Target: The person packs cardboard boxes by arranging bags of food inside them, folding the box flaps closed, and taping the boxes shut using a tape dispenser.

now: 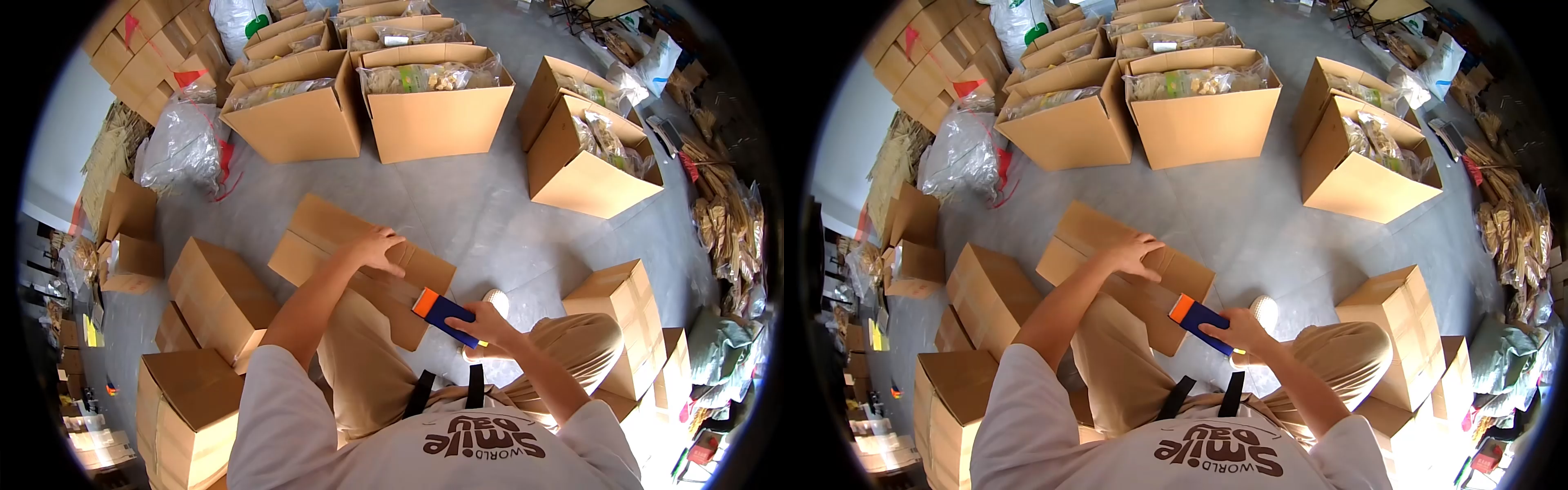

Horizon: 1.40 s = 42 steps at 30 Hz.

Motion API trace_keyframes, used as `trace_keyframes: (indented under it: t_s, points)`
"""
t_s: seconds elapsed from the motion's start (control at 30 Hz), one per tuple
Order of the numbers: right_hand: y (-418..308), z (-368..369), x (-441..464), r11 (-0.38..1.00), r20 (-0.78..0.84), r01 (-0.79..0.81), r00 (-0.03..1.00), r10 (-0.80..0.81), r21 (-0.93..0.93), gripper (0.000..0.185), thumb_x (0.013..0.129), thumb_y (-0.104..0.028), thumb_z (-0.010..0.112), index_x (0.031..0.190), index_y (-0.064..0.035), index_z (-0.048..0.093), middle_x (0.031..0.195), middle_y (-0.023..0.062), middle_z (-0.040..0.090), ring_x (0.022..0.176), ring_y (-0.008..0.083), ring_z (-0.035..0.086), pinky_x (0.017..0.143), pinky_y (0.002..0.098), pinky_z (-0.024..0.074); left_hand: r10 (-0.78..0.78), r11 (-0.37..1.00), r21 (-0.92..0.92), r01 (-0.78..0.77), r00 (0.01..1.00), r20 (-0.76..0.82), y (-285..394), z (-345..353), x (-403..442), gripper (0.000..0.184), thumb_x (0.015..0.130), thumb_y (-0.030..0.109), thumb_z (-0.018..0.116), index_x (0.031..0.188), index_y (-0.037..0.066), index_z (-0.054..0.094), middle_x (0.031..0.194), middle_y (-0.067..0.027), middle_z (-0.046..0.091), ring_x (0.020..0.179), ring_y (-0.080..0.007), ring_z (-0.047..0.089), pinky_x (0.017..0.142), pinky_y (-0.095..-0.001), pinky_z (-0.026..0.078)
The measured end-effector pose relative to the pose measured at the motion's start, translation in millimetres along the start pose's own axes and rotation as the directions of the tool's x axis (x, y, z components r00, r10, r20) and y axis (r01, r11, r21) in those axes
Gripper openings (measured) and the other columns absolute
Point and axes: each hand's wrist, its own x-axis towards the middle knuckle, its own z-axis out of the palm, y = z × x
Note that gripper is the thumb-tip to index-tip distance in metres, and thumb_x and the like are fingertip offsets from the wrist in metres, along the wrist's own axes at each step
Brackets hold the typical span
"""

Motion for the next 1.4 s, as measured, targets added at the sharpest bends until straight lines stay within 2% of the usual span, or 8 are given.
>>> trace_keyframes:
  t_s: [0.2, 0.57, 0.9, 0.97, 1.03, 1.1, 1.23, 1.4]
  points:
    - [8.5, -4.3, -5.3, 0.998, -0.012, 0.05, 0.999, -0.05, -0.038, 0.042, 0.079, -0.036, 0.065, 0.095, 0.003, 0.064, 0.07, 0.014, 0.063, 0.065, 0.0186, 0.061, 0.061, 0.0315, 0.0473, 0.065, 0.918, 0.393, -0.045, 0.997, -0.038, 11.8, 3.4, -14.3, 0.119, 0.047, 0.037, 0.086, 0.143, 0.018, 0.018, 0.145, -0.006, 0.024, 0.135, -0.0274, 0.02, 0.104, -0.0481, 0.028]
    - [78.6, -52.6, -51.3, 0.821, 0.071, -0.339, 0.907, 0.414, -0.46, 0.072, 0.067, -0.068, 0.059, 0.077, 0.002, 0.069, 0.071, 0.0183, 0.065, 0.065, 0.0288, 0.064, 0.062, 0.0367, 0.0503, 0.077, 0.961, 0.271, -0.058, 0.995, -0.059, 7.5, 3.7, -7.1, 0.125, 0.04, 0.03, 0.089, 0.142, 0.015, 0.019, 0.145, -0.0073, 0.022, 0.136, -0.0294, 0.018, 0.104, -0.0494, 0.026]
    - [71.6, 96.2, 65.1, 0.891, -0.064, -0.222, 0.975, 0.214, -0.396, 0.054, 0.072, -0.056, 0.057, 0.081, -0.0037, 0.068, 0.077, 0.0169, 0.066, 0.075, 0.033, 0.065, 0.065, 0.0396, 0.0513, 0.063, 0.961, 0.274, -0.039, 0.995, -0.078, 2.9, -4.0, -13.4, 0.121, 0.043, 0.025, 0.088, 0.143, 0.013, 0.019, 0.146, -0.0114, 0.021, 0.135, -0.0317, 0.018, 0.108, -0.0445, 0.021]
    - [76.3, 69.8, 38.8, 0.892, -0.017, -0.342, 0.935, 0.353, -0.294, 0.054, 0.075, -0.055, 0.057, 0.083, -0.0027, 0.067, 0.078, 0.0172, 0.065, 0.075, 0.0311, 0.065, 0.066, 0.0392, 0.0511, 0.19, 0.969, -0.116, -0.218, 0.958, -0.214, -38.9, 6.7, -8.4, 0.113, 0.053, 0.035, 0.084, 0.143, 0.015, 0.019, 0.148, -0.0125, 0.019, 0.136, -0.0295, 0.018, 0.107, -0.0498, 0.02]
    - [84.3, 45.6, 14.1, 0.845, 0.046, -0.446, 0.877, 0.479, -0.295, 0.05, 0.079, -0.052, 0.055, 0.083, -0.0036, 0.067, 0.076, 0.0152, 0.065, 0.074, 0.0275, 0.066, 0.065, 0.0382, 0.0512, -0.147, 0.938, -0.343, -0.041, 0.851, -0.504, -68.4, -12.0, -26.4, 0.101, 0.065, 0.045, 0.076, 0.143, 0.012, 0.02, 0.147, -0.0153, 0.019, 0.136, -0.0304, 0.018, 0.109, -0.0453, 0.018]
    - [121.3, 51.6, 1.3, 0.564, 0.107, -0.394, 0.874, 0.473, 0.726, 0.057, 0.081, -0.053, 0.054, 0.087, 0.003, 0.064, 0.076, 0.0153, 0.064, 0.074, 0.0254, 0.065, 0.068, 0.0352, 0.049, -0.646, 0.764, -0.434, 0.478, 0.574, -0.504, -137.1, -14.9, -43.8, 0.101, 0.068, 0.055, 0.069, 0.142, 0.007, 0.019, 0.146, -0.0184, 0.022, 0.135, -0.0314, 0.02, 0.109, -0.0417, 0.017]
    - [55.0, 44.2, 13.4, 0.684, -0.215, -0.304, 0.798, 0.563, 0.663, 0.06, 0.084, -0.049, 0.054, 0.088, 0.0104, 0.061, 0.075, 0.0145, 0.063, 0.071, 0.022, 0.062, 0.066, 0.0292, 0.0464, -0.605, 0.759, -0.473, 0.448, 0.754, -0.257, -222.0, 47.6, -108.1, 0.094, 0.063, 0.063, 0.067, 0.123, -0.007, 0.045, 0.124, -0.0261, 0.049, 0.121, -0.0347, 0.044, 0.098, -0.0413, 0.035]
    - [32.8, 4.2, 88.2, 0.812, -0.423, -0.099, 0.813, 0.399, 0.575, 0.055, 0.086, -0.046, 0.055, 0.08, 0.0094, 0.059, 0.068, 0.0114, 0.06, 0.059, 0.0184, 0.057, 0.056, 0.0321, 0.0463, -0.906, 0.413, -0.609, 0.677, 0.376, -0.196, -122.1, 75.5, -151.9, 0.083, 0.062, 0.063, 0.066, 0.107, -0.005, 0.057, 0.109, -0.0276, 0.058, 0.107, -0.0381, 0.054, 0.09, -0.0415, 0.043]
